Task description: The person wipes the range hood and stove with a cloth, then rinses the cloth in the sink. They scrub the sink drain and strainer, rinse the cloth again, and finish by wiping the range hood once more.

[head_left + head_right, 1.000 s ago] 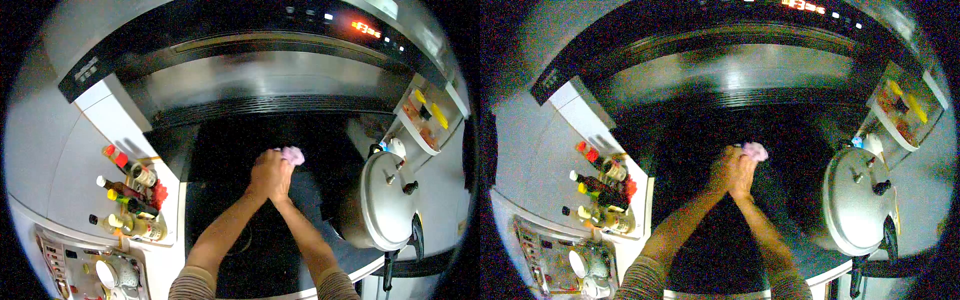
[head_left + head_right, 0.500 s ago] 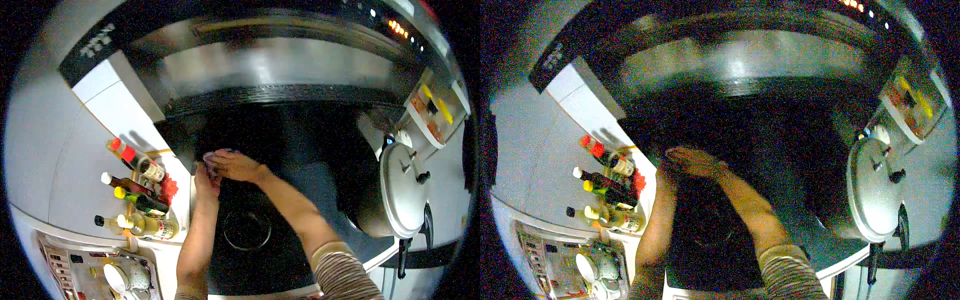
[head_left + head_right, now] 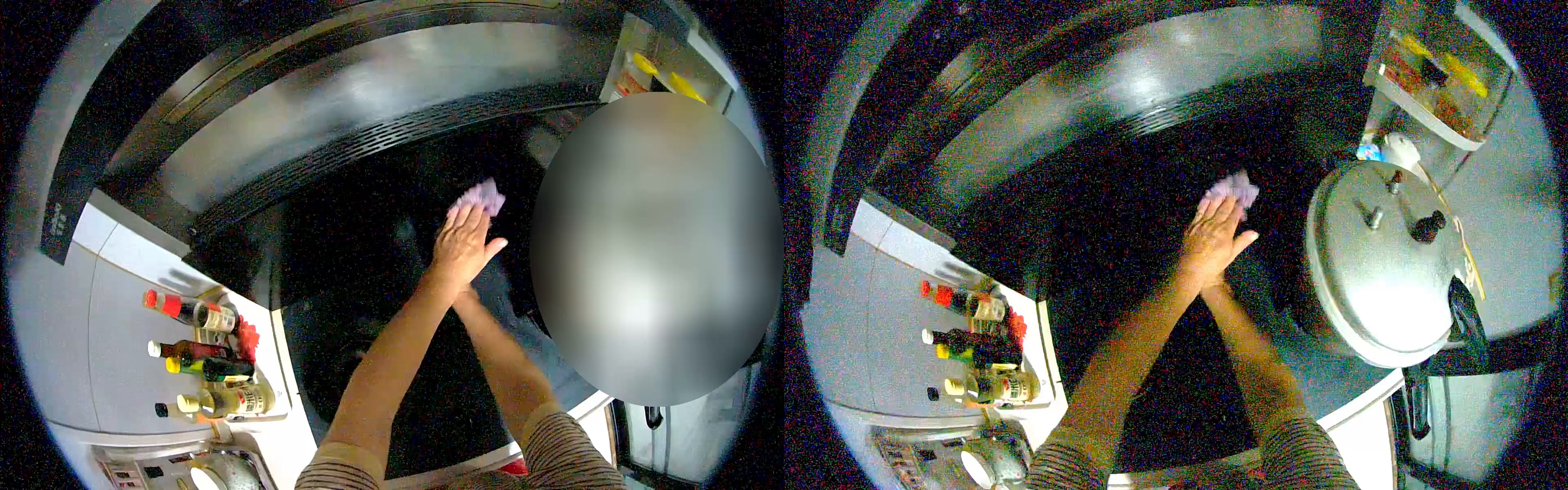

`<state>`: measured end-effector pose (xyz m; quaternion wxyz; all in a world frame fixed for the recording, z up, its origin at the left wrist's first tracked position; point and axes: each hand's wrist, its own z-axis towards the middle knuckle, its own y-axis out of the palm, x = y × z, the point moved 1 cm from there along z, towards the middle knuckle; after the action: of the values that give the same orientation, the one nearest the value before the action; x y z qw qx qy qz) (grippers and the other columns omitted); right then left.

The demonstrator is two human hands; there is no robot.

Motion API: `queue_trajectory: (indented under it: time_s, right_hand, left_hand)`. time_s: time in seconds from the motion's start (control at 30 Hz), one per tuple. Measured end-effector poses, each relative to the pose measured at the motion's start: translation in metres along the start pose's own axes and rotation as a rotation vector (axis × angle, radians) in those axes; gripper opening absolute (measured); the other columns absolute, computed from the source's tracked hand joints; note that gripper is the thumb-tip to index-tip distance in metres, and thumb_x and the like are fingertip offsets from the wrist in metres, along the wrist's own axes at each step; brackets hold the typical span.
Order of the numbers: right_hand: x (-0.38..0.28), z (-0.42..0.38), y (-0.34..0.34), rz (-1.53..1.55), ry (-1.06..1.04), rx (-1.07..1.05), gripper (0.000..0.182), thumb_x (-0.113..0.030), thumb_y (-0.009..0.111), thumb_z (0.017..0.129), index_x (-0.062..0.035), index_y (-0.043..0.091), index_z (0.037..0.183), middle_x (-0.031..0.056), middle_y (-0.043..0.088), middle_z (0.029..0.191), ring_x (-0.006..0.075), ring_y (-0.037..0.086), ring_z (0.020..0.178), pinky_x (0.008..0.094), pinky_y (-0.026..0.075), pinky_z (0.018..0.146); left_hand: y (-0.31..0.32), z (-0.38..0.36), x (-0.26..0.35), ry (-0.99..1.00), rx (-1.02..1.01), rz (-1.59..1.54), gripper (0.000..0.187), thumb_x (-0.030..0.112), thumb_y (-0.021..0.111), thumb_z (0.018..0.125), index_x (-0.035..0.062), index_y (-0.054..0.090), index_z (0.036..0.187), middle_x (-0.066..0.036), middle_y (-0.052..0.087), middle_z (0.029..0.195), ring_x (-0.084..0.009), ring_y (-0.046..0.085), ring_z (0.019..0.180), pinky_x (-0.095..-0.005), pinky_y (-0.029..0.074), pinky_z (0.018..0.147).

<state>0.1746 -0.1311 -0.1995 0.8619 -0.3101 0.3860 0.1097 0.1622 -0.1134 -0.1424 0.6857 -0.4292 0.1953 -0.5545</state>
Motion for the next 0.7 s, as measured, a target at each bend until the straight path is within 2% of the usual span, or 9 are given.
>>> queue_trajectory:
  time_s: [0.1,0.17,0.27,0.37,0.47,0.53,0.57,0.63,0.7]
  right_hand:
    - [0.000,-0.036,0.035,0.169,0.218,-0.092,0.036,-0.024,0.041,0.089,-0.0047,0.047,0.118,0.0137,0.048,0.120,0.0271,0.041,0.114,0.0383,0.027,0.102]
    - [-0.002,-0.057,0.066,0.331,0.287,-0.181,0.036,-0.025,0.041,0.089,-0.0042,0.047,0.118,0.0146,0.048,0.119,0.0279,0.041,0.113,0.0386,0.028,0.102]
    - [-0.019,-0.091,0.095,0.569,0.256,-0.261,0.036,-0.026,0.042,0.089,-0.0033,0.047,0.117,0.0158,0.049,0.116,0.0290,0.042,0.111,0.0390,0.029,0.101]
    - [-0.066,-0.089,0.077,0.697,0.085,-0.224,0.036,-0.027,0.042,0.090,-0.0025,0.047,0.116,0.0170,0.049,0.114,0.0301,0.043,0.108,0.0394,0.029,0.099]
    - [-0.125,-0.010,0.005,0.679,-0.117,-0.154,0.039,-0.026,0.045,0.086,-0.0020,0.044,0.117,0.0188,0.048,0.115,0.0325,0.042,0.108,0.0408,0.031,0.095]
    - [-0.113,0.013,0.013,0.070,-0.036,-0.200,0.045,-0.015,0.029,0.091,-0.0022,0.025,0.135,0.0210,0.026,0.138,0.0331,0.023,0.129,0.0415,0.018,0.106]
    - [-0.098,0.038,0.009,0.017,-0.087,-0.158,0.043,-0.013,0.028,0.091,-0.0003,0.027,0.132,0.0211,0.029,0.136,0.0339,0.025,0.127,0.0421,0.021,0.105]
    - [-0.059,0.084,-0.002,0.410,-0.212,-0.122,0.038,-0.012,0.030,0.091,0.0006,0.034,0.126,0.0192,0.036,0.127,0.0321,0.033,0.119,0.0415,0.027,0.100]
    - [0.015,0.119,0.008,1.320,-0.349,-0.150,0.032,-0.016,0.034,0.091,-0.0016,0.042,0.118,0.0152,0.045,0.114,0.0272,0.043,0.106,0.0392,0.034,0.094]
  left_hand:
    - [0.018,-0.029,-0.020,-0.001,-0.054,-0.080,0.047,0.039,0.055,0.082,0.0027,0.054,0.112,-0.015,0.049,0.123,-0.0301,0.045,0.115,-0.0443,0.032,0.099]
    - [0.032,-0.058,-0.051,-0.318,-0.495,-0.172,0.049,0.044,0.040,0.088,0.0072,0.052,0.118,-0.015,0.048,0.125,-0.0296,0.042,0.119,-0.0420,0.032,0.100]
    - [0.020,-0.093,-0.098,-0.532,-0.488,-0.131,0.046,0.041,0.036,0.090,0.0089,0.052,0.118,-0.016,0.053,0.119,-0.0326,0.050,0.110,-0.0436,0.039,0.094]
    - [-0.097,-0.080,-0.059,-0.460,-0.614,0.122,0.039,0.032,0.040,0.091,0.0076,0.052,0.118,-0.016,0.053,0.119,-0.0332,0.049,0.110,-0.0416,0.038,0.095]
    - [-0.136,-0.066,-0.043,-0.393,0.031,-0.266,0.036,0.023,0.042,0.090,0.0055,0.050,0.121,-0.017,0.052,0.120,-0.0342,0.047,0.113,-0.0399,0.035,0.098]
    - [-0.138,-0.036,-0.037,-0.135,0.093,-0.102,0.037,0.017,0.043,0.088,0.0028,0.048,0.122,-0.019,0.047,0.125,-0.0345,0.042,0.118,-0.0394,0.033,0.100]
    - [-0.138,-0.011,-0.032,-0.056,0.091,-0.098,0.038,0.017,0.044,0.088,0.0027,0.048,0.122,-0.019,0.045,0.127,-0.0346,0.041,0.120,-0.0397,0.033,0.100]
    - [-0.110,0.031,-0.034,0.103,0.069,0.005,0.039,0.018,0.045,0.087,0.0029,0.047,0.123,-0.020,0.041,0.130,-0.0362,0.040,0.119,-0.0414,0.034,0.099]
    - [-0.090,0.069,-0.011,0.254,0.041,-0.033,0.031,0.021,0.052,0.083,0.0012,0.053,0.107,-0.019,0.051,0.114,-0.0319,0.050,0.105,-0.0426,0.041,0.089]
